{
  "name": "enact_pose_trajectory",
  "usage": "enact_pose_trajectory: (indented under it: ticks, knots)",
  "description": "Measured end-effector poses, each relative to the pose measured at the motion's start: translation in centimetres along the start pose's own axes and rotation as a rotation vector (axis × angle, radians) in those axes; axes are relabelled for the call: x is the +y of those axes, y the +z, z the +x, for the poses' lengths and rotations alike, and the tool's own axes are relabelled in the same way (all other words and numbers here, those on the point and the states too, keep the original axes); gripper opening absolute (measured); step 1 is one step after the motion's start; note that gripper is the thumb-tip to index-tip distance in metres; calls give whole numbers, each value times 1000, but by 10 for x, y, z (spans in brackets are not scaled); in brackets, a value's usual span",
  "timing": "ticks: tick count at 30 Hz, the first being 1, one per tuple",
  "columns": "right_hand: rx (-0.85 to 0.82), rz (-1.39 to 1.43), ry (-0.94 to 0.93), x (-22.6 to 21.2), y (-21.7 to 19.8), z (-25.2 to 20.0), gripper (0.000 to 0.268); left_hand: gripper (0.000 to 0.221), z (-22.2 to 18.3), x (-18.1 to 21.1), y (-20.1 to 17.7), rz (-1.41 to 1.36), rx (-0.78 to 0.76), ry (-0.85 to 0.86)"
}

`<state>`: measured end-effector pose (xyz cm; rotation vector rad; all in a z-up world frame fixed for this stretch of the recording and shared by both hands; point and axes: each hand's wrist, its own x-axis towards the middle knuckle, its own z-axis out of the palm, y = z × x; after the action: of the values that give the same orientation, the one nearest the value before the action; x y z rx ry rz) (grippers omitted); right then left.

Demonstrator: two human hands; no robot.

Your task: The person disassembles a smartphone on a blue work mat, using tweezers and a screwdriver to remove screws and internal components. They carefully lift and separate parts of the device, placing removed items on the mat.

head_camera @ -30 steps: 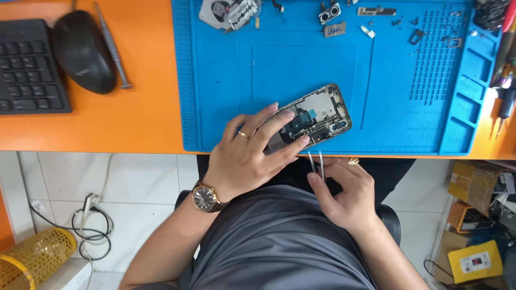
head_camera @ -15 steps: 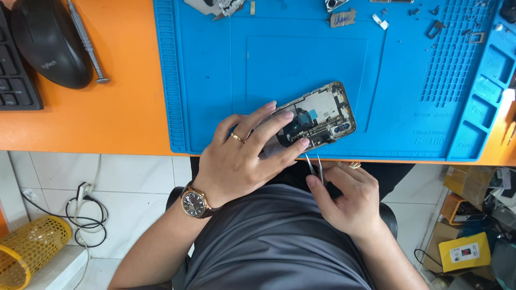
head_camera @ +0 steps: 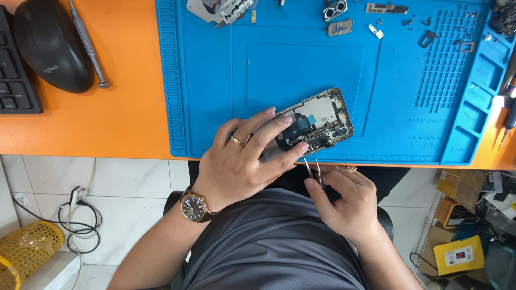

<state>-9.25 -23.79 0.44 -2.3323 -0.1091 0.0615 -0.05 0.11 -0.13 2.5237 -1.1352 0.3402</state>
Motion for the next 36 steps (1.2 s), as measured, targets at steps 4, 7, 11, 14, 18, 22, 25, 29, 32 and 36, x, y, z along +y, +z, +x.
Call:
enact_pose_trajectory:
  ticks: [4, 7, 11, 14, 18, 22, 25, 29, 32, 36]
  knots:
    - [-21, -33, 23, -4, -2, 1, 28, 41, 0, 0, 0, 6, -7, 1]
    - [-105, -120, 112, -13, -8, -5, 18, 36, 4, 2, -4, -44, 7, -31]
    - [-210, -140, 280, -21, -17, -3, 36, 38, 5, 3, -6, -73, 23, -40]
    - [-154, -125, 232, -22, -11, -3, 37, 36, 4, 3, -6, -116, 6, -63]
    - [-65, -104, 250, -32, -8, -1, 35, 38, 1, 2, -4, -176, 11, -72]
    - [-255, -79, 312, -33, -29, -2, 36, 43, -2, 2, -2, -123, 47, -57]
    - [-139, -164, 520, 7, -67, -20, 10, 55, -10, -1, 5, -91, 37, -19]
    - [312, -394, 456, 54, -123, 9, 30, 60, -1, 3, -1, -164, -14, -36]
    - [446, -656, 346, 85, -147, 35, 15, 50, 15, 5, -17, -147, -42, -113]
    - [470, -917, 270, 85, -148, 59, 26, 84, 31, 8, -31, -282, -264, -245]
